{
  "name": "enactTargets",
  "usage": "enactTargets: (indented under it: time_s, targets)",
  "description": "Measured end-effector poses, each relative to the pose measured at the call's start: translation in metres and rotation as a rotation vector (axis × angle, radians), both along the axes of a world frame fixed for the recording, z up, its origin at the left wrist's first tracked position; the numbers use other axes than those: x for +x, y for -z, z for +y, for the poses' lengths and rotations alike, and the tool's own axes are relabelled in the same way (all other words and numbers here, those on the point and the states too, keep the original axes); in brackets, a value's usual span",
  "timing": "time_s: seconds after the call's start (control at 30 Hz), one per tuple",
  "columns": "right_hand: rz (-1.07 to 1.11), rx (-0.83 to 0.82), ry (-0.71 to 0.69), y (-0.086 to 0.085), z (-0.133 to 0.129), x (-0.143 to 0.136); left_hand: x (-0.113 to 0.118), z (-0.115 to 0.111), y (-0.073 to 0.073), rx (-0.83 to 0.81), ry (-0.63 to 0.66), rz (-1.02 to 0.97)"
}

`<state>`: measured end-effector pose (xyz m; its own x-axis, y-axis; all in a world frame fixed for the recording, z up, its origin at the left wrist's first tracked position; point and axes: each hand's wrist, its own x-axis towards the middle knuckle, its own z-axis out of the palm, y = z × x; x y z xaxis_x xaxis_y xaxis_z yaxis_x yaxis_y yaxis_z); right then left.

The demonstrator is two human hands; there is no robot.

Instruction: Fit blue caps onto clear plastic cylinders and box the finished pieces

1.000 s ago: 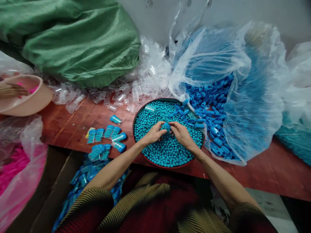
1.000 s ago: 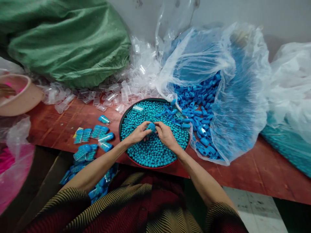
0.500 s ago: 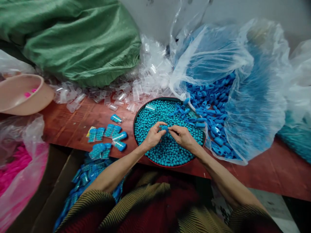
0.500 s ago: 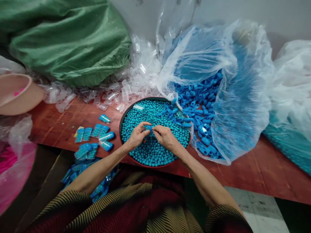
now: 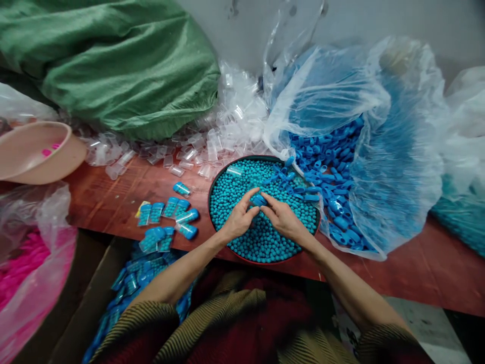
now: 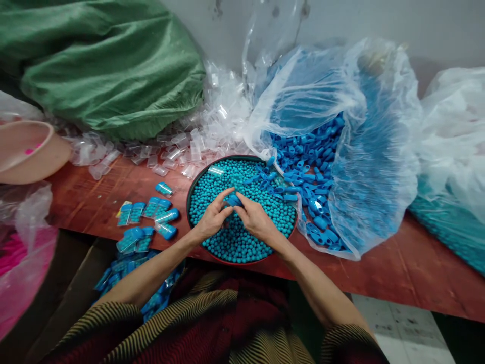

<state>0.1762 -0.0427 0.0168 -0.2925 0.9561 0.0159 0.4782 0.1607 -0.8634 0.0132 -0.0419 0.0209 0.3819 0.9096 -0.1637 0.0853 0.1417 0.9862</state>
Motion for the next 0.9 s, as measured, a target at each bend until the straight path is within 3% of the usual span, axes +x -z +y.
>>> enactTargets:
  time_s: [0.13, 0.37, 0.53, 0.67, 0.77, 0.9]
  targets:
    - [-0.295, 0.191, -0.042, 0.004, -0.016, -0.014, 0.005, -0.004, -0.001, 0.053, -0.059, -0.019]
    - [-0.584, 0.304, 0.08, 0.01, -0.023, -0.029, 0.011, -0.008, 0.001, -0.047, -0.181, -0.068]
    - [-0.644, 0.27, 0.041, 0.01, -0.021, -0.03, 0.015, -0.011, 0.003, -0.138, -0.263, -0.088]
    - [-0.668, 0.167, 0.022, 0.008, -0.026, -0.036, 0.016, -0.013, 0.008, -0.083, -0.268, 0.02]
    - [-0.682, 0.114, -0.045, 0.003, -0.032, -0.043, -0.002, -0.013, 0.007, 0.046, -0.168, 0.163]
    - [-0.64, 0.133, -0.169, 0.0, -0.028, -0.035, -0.064, -0.013, -0.005, 0.188, -0.159, 0.473]
